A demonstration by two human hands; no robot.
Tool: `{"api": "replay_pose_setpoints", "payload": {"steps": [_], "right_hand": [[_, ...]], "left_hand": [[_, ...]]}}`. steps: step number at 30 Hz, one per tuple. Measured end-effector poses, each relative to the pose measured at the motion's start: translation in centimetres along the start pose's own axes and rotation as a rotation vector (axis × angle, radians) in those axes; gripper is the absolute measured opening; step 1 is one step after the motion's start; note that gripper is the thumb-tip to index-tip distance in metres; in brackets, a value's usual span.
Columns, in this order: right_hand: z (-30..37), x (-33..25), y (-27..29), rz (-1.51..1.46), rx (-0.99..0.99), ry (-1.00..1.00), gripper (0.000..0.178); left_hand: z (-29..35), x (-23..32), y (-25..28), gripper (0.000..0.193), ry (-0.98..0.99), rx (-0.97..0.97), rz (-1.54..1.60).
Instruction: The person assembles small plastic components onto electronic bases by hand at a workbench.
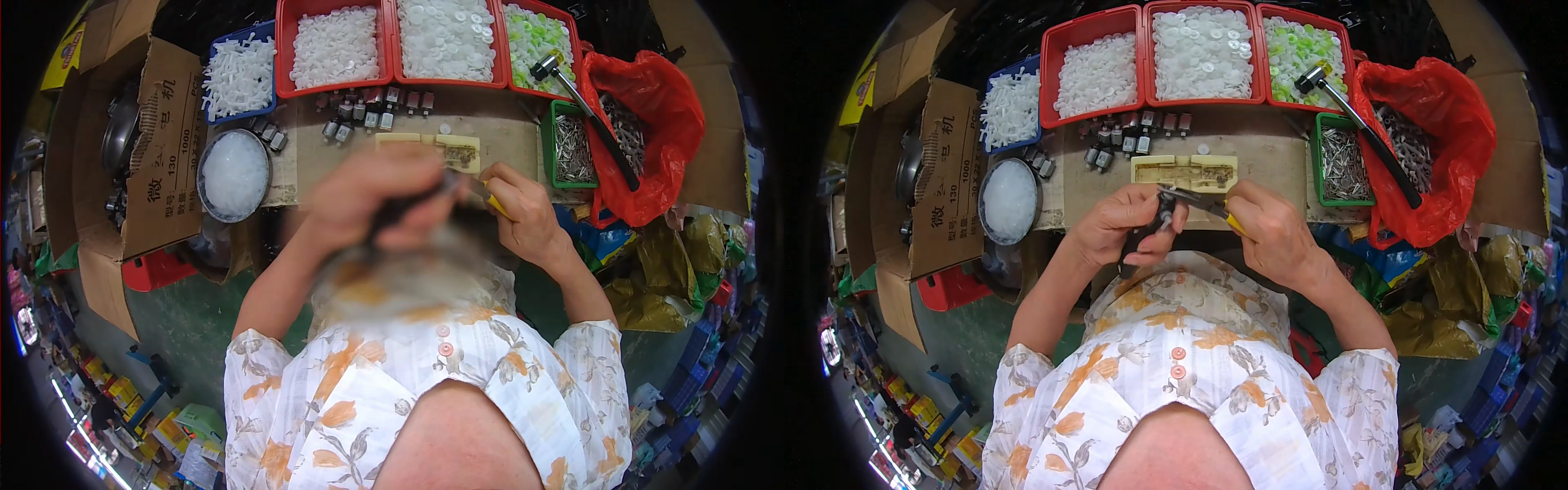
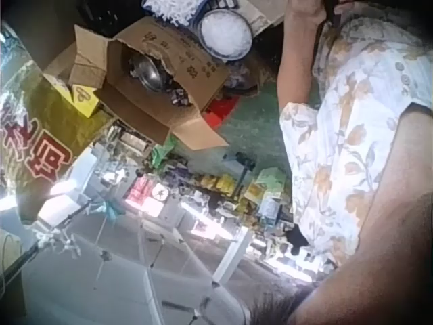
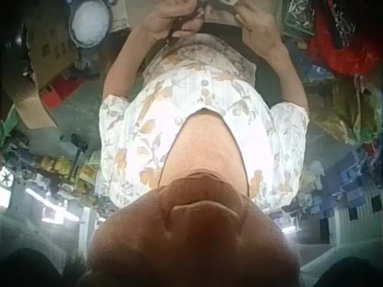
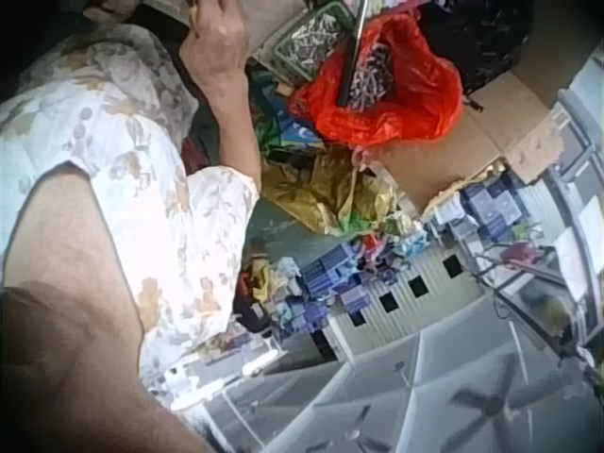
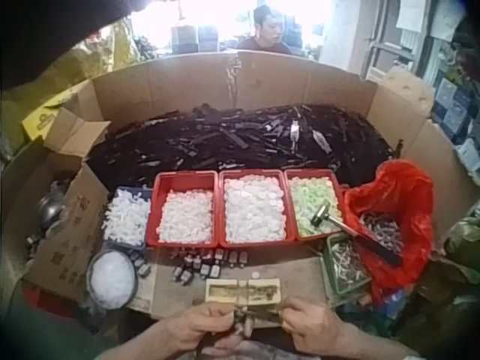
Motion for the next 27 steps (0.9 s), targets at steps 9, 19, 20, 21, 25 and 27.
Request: {"api": "replay_pose_setpoints", "payload": {"steps": [9, 19, 20, 21, 25, 27], "right_hand": [[-0.6, -1.6, 0.8, 0.083, -0.050, 0.014, 0.030], [0.9, -1.0, 0.9, 0.369, -0.009, -0.049, 0.032], [1.1, -0.7, 0.8, 0.347, -0.005, -0.059, 0.028], [1.2, -0.6, 0.8, 0.344, -0.002, -0.060, 0.028], [1.3, -1.1, 0.7, 0.312, 0.014, -0.018, 0.024], [0.7, -1.1, 0.8, 0.299, -0.007, -0.017, 0.026]], "left_hand": [[1.0, 1.7, 0.9, 0.035, -0.182, 0.165, -0.535], [1.2, 4.2, -1.3, 0.022, -0.318, 0.313, -1.119], [1.0, 4.1, -1.3, 0.022, -0.312, 0.308, -1.122], [1.2, 4.4, -2.3, 0.023, -0.391, 0.283, -1.246], [1.7, 4.5, -3.0, 0.023, -0.480, 0.316, -1.292], [2.0, 5.0, -3.5, 0.023, -0.432, 0.343, -1.254]]}}
Point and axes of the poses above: each hand's wrist, its own z-axis away from the middle knuckle, its own y-axis out of the back of the hand, x = y × z, the point moved 9 cm from there along -z, towards the middle knuckle, and after that the axes turned 8 degrees about -x, right-handed, at the moved point
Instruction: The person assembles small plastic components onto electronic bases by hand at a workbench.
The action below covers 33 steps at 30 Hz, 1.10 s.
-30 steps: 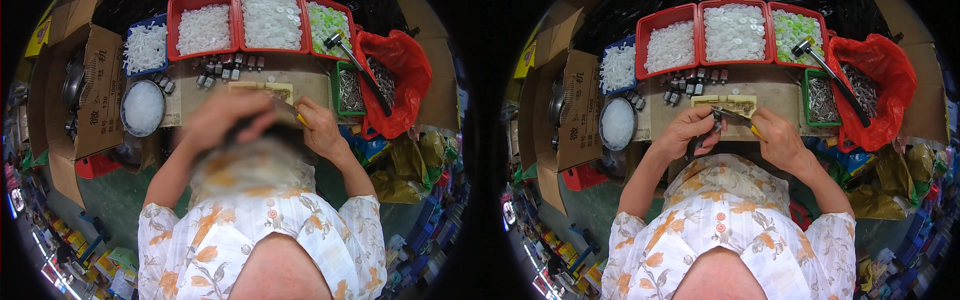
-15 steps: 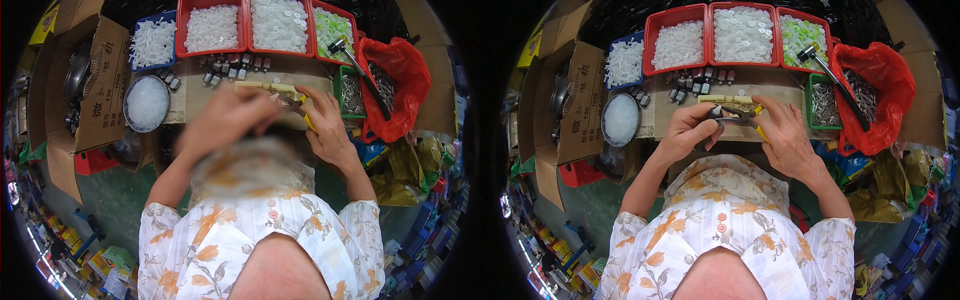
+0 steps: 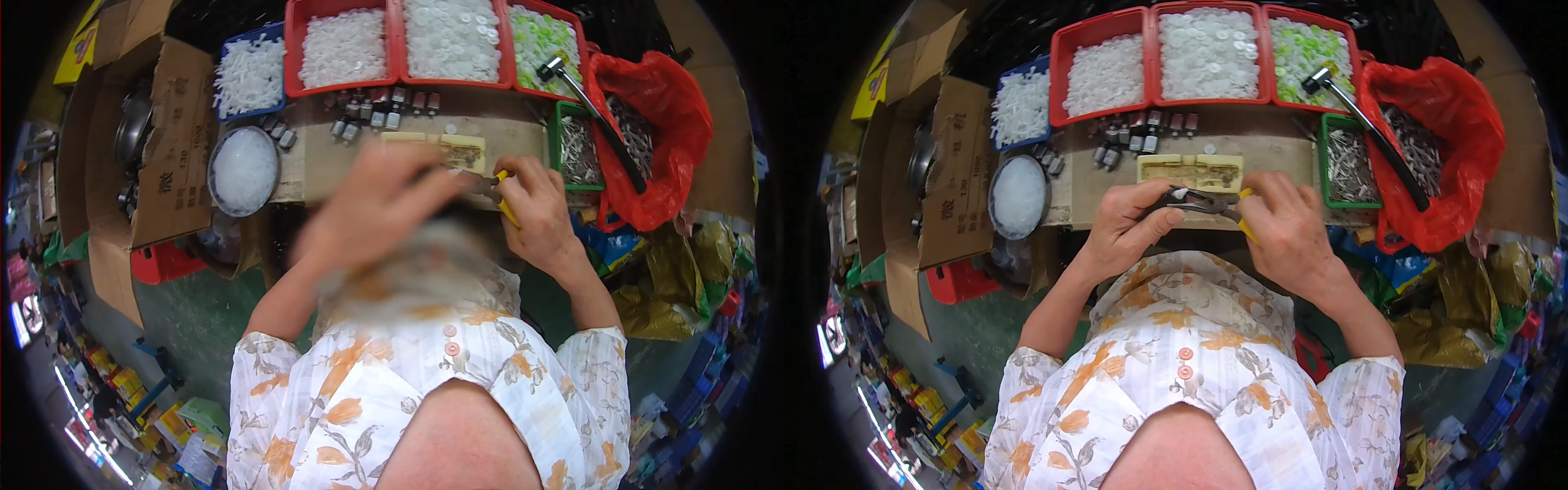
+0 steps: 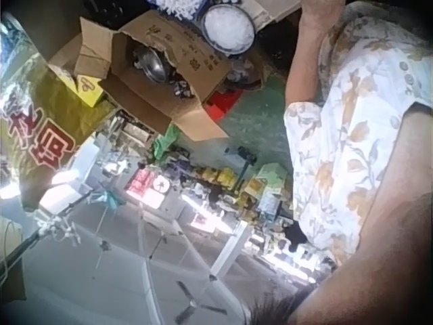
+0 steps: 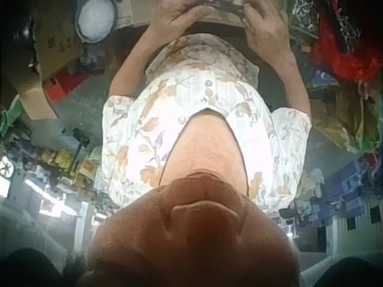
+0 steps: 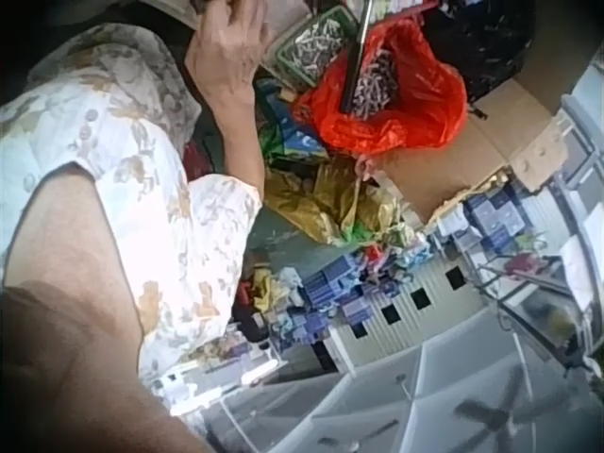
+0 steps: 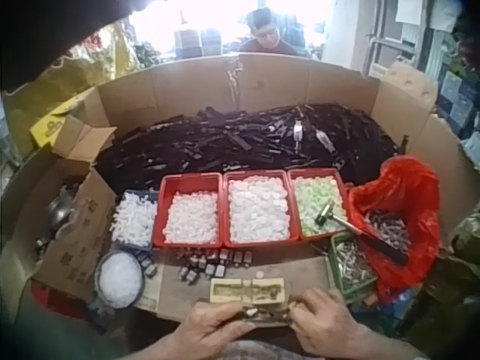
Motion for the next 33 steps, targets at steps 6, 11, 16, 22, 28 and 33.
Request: {"api": "replay_pose_setpoints", "payload": {"steps": [6, 11, 16, 22, 28, 33], "right_hand": [[1.0, 8.2, -2.0, 0.180, -0.037, -0.304, 0.037], [-1.2, 6.5, -1.4, 0.463, -0.095, -0.290, 0.045], [-9.1, -0.5, -2.0, 0.171, 0.002, 0.024, 0.043], [-19.7, -10.3, -10.0, 0.031, -0.316, 0.320, 0.064], [-25.7, -10.4, -15.8, 0.138, -0.545, 0.226, 0.072], [-23.8, -9.5, -14.0, 0.102, -0.437, 0.295, 0.081]], "left_hand": [[5.5, -3.5, 2.6, 0.027, 0.292, 0.011, -0.139], [18.2, -11.9, 4.7, 0.031, 0.508, 0.021, -0.561], [26.6, -18.1, 8.1, 0.036, 0.663, 0.519, -0.126], [27.2, -16.8, 10.0, 0.032, 0.607, 0.805, 0.338], [29.0, -17.3, 10.7, 0.040, 0.546, 0.903, 0.424], [30.0, -18.4, 11.8, 0.038, 0.484, 0.917, 0.346]]}}
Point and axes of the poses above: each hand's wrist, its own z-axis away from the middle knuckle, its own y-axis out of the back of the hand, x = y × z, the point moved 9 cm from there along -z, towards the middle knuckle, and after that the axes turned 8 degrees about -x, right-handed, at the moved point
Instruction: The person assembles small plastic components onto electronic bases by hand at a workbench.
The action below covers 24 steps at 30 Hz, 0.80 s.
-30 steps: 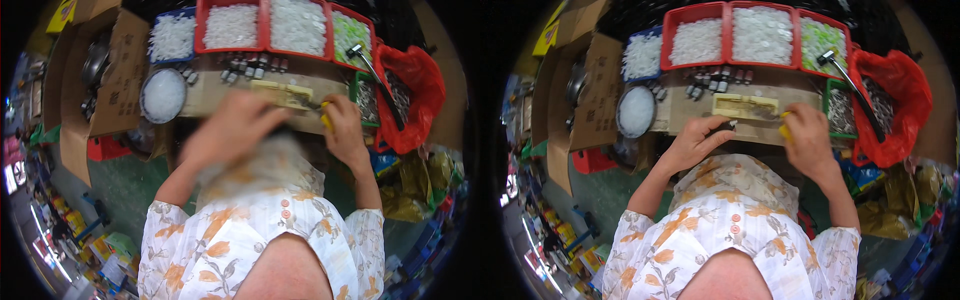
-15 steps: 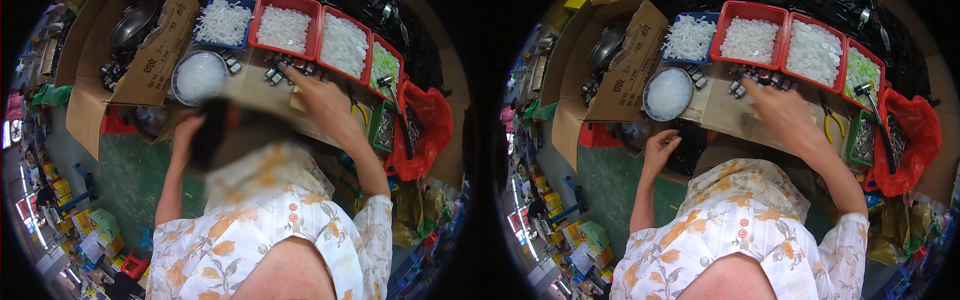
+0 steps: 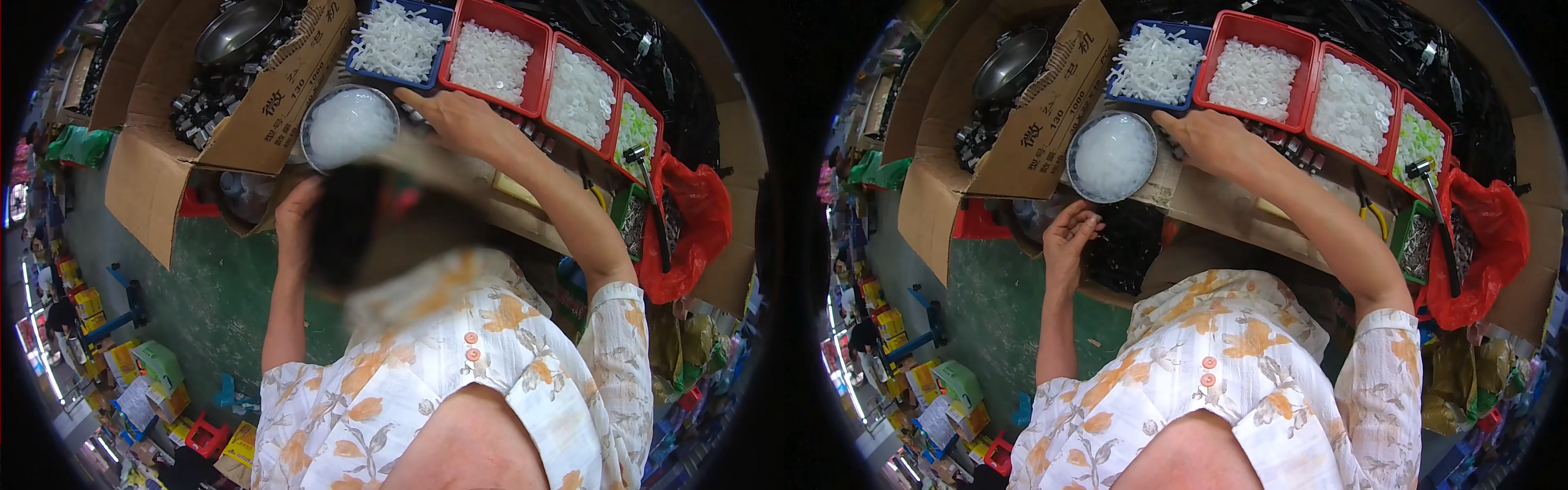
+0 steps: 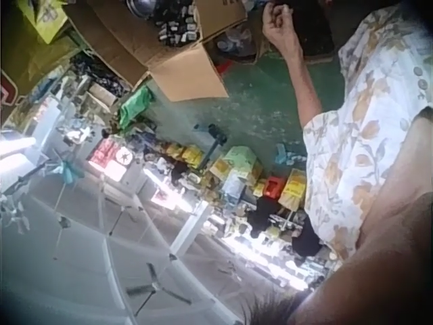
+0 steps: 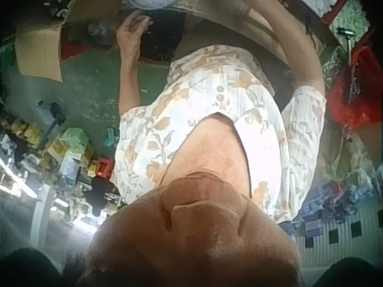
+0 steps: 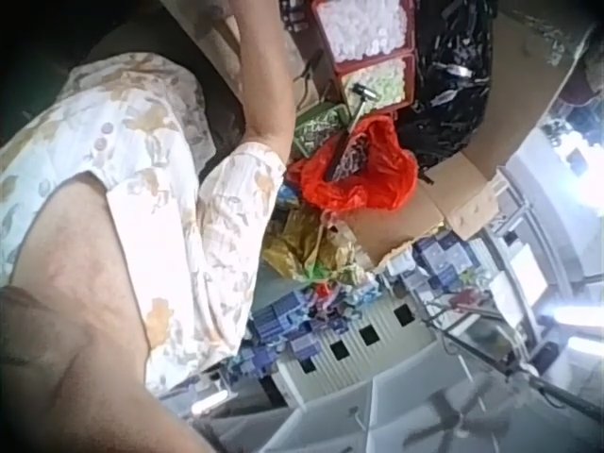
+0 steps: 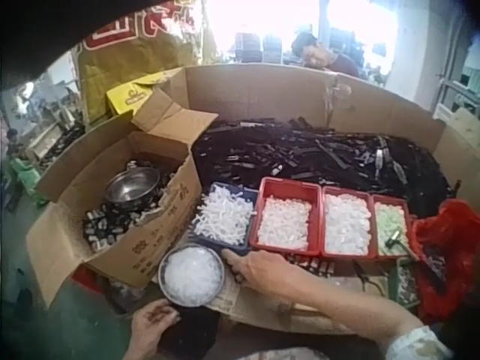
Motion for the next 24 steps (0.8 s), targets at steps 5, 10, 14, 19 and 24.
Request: {"api": "replay_pose_setpoints", "payload": {"steps": [5, 10, 14, 19, 24], "right_hand": [[4.8, 1.6, 0.2, 0.100, -0.044, -0.134, 0.084], [6.9, 2.6, 0.4, 0.192, -0.051, -0.164, 0.091], [7.5, 2.4, 0.4, 0.186, -0.006, -0.133, 0.093], [8.0, 3.2, -0.1, 0.083, 0.058, -0.073, 0.091], [11.5, 3.7, 2.8, -0.070, 0.210, -0.051, 0.065]], "left_hand": [[-0.3, 0.8, -0.2, 0.035, -0.019, 0.022, 0.017], [-0.7, 2.8, -1.3, 0.031, 0.003, -0.014, -0.013], [-1.6, 3.4, -3.3, 0.032, 0.064, -0.084, -0.037], [-1.9, 2.6, -6.2, 0.036, 0.166, -0.180, -0.029], [-0.7, 1.5, -7.4, 0.032, 0.132, -0.167, -0.109]]}}
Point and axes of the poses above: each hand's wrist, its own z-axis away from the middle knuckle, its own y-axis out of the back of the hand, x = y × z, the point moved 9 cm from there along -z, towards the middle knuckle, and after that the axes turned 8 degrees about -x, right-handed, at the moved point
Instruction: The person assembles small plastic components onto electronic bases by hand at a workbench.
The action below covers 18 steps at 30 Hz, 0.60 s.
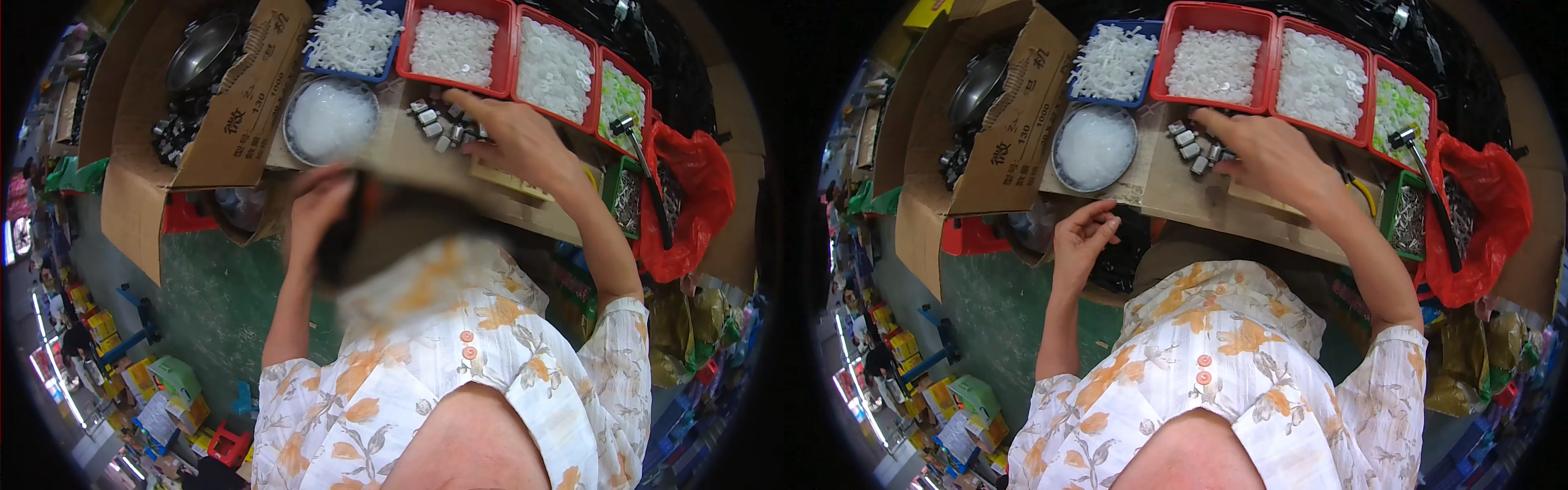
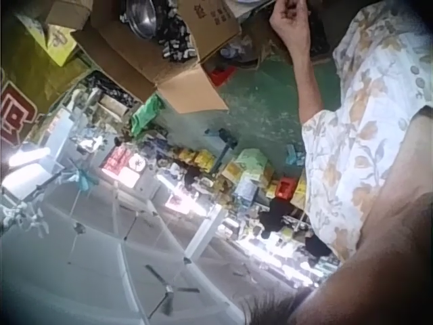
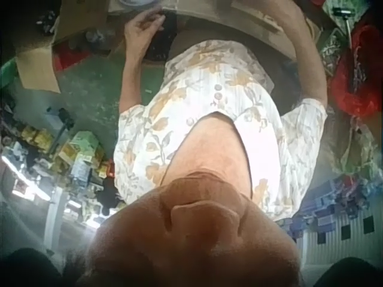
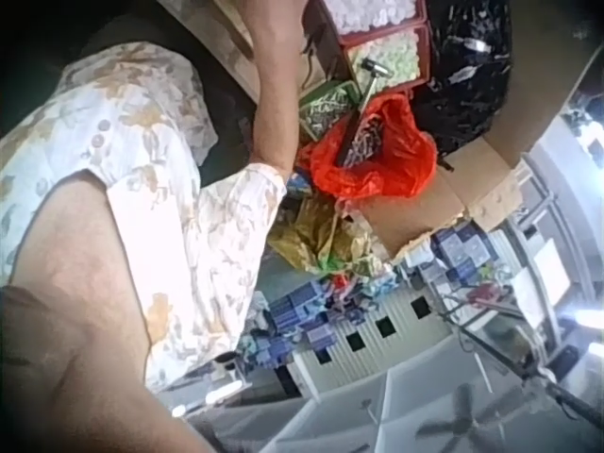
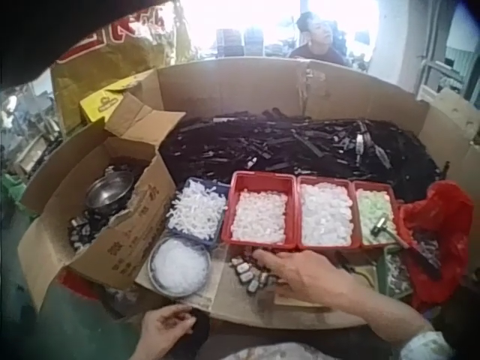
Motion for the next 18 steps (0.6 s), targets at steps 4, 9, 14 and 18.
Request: {"api": "replay_pose_setpoints", "payload": {"steps": [4, 9, 14, 18], "right_hand": [[6.6, 5.0, 3.1, -0.189, 0.126, -0.315, 0.021], [17.1, 9.9, 3.8, -0.028, 0.269, -0.614, 0.013], [19.7, 10.8, 4.7, -0.064, 0.372, -0.586, 0.011], [14.0, 11.9, 8.2, -0.006, 0.424, -0.402, 0.010]], "left_hand": [[0.6, 7.0, -4.8, 0.030, -0.359, 0.006, -0.487], [-2.0, 11.5, -11.0, 0.034, -0.590, -0.078, -0.697], [-3.8, 11.7, -15.2, 0.041, -0.719, -0.122, -1.020], [-4.7, 10.9, -14.7, 0.033, -0.720, -0.104, -0.949]]}}
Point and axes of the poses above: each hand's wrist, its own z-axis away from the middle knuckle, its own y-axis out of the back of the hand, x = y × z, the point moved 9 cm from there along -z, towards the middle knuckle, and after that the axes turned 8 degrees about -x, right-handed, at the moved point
